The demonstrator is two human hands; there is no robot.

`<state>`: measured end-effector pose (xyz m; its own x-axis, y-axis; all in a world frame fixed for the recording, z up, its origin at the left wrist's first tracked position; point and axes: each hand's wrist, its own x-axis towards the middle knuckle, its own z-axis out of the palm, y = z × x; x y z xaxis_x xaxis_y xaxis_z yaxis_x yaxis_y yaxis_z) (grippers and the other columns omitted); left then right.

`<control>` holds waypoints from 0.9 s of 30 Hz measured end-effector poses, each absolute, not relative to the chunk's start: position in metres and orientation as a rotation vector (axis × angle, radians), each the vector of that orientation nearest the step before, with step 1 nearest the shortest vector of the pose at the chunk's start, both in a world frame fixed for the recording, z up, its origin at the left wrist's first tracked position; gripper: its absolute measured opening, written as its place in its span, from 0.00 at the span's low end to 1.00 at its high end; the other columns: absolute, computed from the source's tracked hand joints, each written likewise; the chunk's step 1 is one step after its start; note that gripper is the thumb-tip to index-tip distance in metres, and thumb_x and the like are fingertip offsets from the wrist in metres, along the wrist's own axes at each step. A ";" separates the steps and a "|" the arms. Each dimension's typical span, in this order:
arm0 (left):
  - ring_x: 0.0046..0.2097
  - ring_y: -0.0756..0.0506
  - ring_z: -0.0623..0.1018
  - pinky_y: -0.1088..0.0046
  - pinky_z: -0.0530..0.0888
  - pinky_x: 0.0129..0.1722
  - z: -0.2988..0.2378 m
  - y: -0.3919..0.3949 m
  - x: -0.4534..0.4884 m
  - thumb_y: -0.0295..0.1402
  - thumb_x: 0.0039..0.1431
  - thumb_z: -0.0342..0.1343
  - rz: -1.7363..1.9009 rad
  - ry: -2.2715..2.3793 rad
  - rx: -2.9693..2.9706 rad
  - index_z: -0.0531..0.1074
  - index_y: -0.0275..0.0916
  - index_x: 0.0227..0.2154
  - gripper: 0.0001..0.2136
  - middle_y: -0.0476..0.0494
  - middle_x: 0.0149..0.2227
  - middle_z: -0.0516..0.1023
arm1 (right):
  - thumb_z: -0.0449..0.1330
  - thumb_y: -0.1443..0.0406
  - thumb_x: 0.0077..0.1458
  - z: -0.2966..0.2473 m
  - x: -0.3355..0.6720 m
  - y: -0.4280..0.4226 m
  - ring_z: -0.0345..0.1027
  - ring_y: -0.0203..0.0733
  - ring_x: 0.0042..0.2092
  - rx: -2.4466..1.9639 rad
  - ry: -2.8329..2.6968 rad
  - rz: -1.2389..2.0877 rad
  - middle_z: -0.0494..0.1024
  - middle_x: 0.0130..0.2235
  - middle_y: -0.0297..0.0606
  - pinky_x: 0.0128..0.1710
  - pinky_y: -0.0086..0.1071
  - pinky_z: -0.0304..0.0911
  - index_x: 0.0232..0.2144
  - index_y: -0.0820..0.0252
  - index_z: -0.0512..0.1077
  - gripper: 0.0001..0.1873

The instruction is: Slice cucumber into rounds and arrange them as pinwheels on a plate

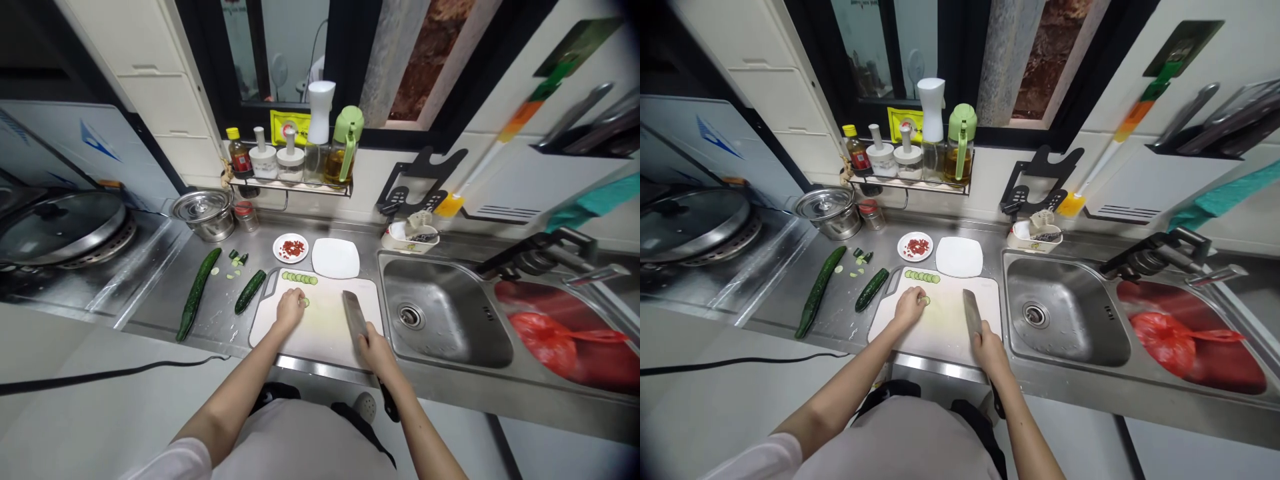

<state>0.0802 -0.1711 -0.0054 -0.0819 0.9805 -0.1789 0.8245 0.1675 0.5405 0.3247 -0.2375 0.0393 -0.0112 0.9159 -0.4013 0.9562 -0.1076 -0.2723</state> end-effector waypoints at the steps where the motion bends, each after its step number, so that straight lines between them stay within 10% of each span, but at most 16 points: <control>1: 0.43 0.45 0.74 0.71 0.67 0.43 -0.005 -0.171 0.080 0.26 0.57 0.54 0.423 1.944 1.679 0.72 0.42 0.36 0.06 0.44 0.39 0.76 | 0.45 0.66 0.63 0.038 0.326 -0.236 0.72 0.46 0.38 2.152 2.032 -0.749 0.78 0.34 0.42 0.33 0.30 0.53 0.48 0.61 0.63 0.14; 27: 0.44 0.42 0.77 0.70 0.69 0.44 -0.014 -0.140 0.025 0.28 0.61 0.49 0.481 2.304 1.545 0.75 0.41 0.39 0.10 0.40 0.41 0.79 | 0.46 0.68 0.61 0.035 0.327 -0.227 0.68 0.42 0.34 2.200 1.970 -0.770 0.77 0.33 0.42 0.32 0.31 0.48 0.45 0.62 0.65 0.12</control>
